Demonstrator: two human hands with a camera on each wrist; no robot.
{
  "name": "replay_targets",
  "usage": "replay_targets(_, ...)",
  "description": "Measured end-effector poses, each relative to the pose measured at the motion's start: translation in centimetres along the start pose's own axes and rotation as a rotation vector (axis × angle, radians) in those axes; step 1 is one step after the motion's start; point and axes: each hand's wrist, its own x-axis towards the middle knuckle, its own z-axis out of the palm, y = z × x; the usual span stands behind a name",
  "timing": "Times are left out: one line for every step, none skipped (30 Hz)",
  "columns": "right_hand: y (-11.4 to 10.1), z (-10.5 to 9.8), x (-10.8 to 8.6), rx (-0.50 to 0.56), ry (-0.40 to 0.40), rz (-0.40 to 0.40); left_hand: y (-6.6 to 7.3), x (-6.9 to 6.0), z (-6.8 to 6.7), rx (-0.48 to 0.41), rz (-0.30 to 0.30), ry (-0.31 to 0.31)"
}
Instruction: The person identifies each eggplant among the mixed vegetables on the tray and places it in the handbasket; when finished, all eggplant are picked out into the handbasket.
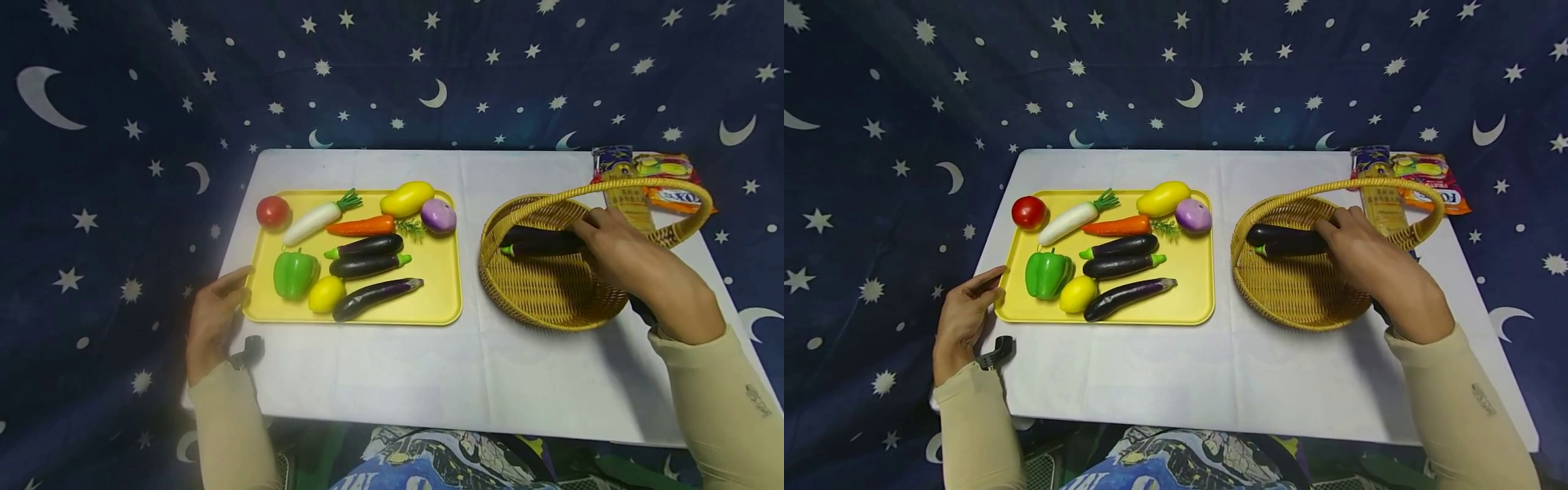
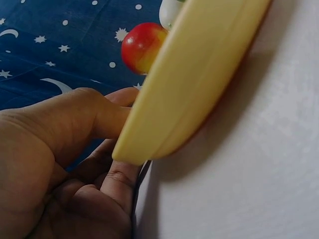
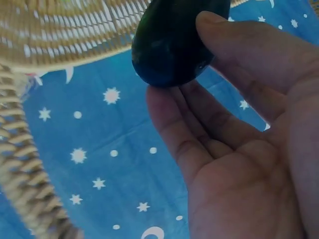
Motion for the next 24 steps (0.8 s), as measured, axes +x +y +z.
replay_targets(-0.1,-0.3,0.2,-0.003,-0.022,0.004,0.0,0.0,0.0,-0.002,0.002,0.0)
replay_targets(-0.2,-0.5,0.4,-0.01,-0.044,0.008,0.0,-0.1,0.0,-0.002,0.0,0.001)
replay_targets(-0.3,-0.7,0.7,-0.016,-0.062,0.004,0.0,-0.1,0.0,-0.003,-0.003,0.0)
replay_targets(-0.4,-0.9,1.0,-0.023,-0.088,0.011,0.1,-0.2,0.0,-0.001,-0.007,0.001)
replay_targets(-0.5,-1.1,1.3,-0.03,-0.114,0.019,0.1,-0.2,0.0,0.001,-0.011,0.0)
replay_targets(-0.6,-1.2,1.6,-0.036,-0.138,0.029,0.1,-0.2,0.0,0.003,-0.013,0.0)
replay_targets(-0.6,-1.2,1.9,-0.043,-0.166,0.043,0.1,-0.2,0.0,0.002,-0.014,-0.001)
replay_targets(-0.5,-1.3,2.2,-0.051,-0.201,0.061,0.2,-0.3,0.0,0.002,-0.014,-0.001)
replay_targets(-0.5,-1.3,2.5,-0.057,-0.236,0.078,0.2,-0.3,0.0,0.002,-0.012,-0.002)
replay_targets(-0.4,-1.4,2.8,-0.063,-0.265,0.094,0.2,-0.3,0.0,0.0,-0.01,-0.002)
replay_targets(-0.2,-1.3,3.1,-0.065,-0.288,0.103,0.2,-0.3,-0.1,-0.001,-0.01,-0.003)
replay_targets(-0.1,-1.3,3.3,-0.065,-0.314,0.115,0.1,-0.2,-0.1,-0.007,-0.001,-0.007)
replay_targets(0.1,-1.3,3.5,-0.064,-0.341,0.126,0.1,-0.2,-0.2,-0.009,0.005,-0.01)
replay_targets(0.2,-1.3,3.8,-0.06,-0.355,0.129,0.0,-0.2,-0.2,-0.008,0.011,-0.013)
replay_targets(0.3,-1.2,4.0,-0.055,-0.367,0.13,0.0,-0.1,-0.3,-0.009,0.017,-0.016)
replay_targets(0.5,-1.1,4.2,-0.049,-0.378,0.134,-0.1,-0.1,-0.3,-0.009,0.019,-0.019)
replay_targets(0.6,-1.0,4.4,-0.042,-0.386,0.138,-0.2,0.0,-0.4,-0.009,0.025,-0.022)
replay_targets(0.7,-0.9,4.6,-0.033,-0.393,0.142,-0.3,0.0,-0.4,-0.013,0.032,-0.026)
replay_targets(0.8,-0.8,4.8,-0.032,-0.399,0.142,-0.4,0.0,-0.4,-0.01,0.03,-0.024)
replay_targets(0.9,-0.7,5.0,-0.029,-0.404,0.146,-0.4,0.0,-0.4,-0.013,0.032,-0.027)
replay_targets(1.0,-0.5,5.1,-0.024,-0.418,0.157,-0.4,0.0,-0.4,-0.016,0.031,-0.031)
replay_targets(1.2,-0.4,5.1,-0.022,-0.424,0.161,-0.4,0.0,-0.4,-0.018,0.027,-0.036)
replay_targets(1.3,-0.2,5.2,-0.015,-0.428,0.161,-0.3,0.0,-0.4,-0.024,0.028,-0.041)
replay_targets(1.5,0.0,5.2,-0.001,-0.42,0.15,-0.3,-0.1,-0.3,-0.026,0.03,-0.046)
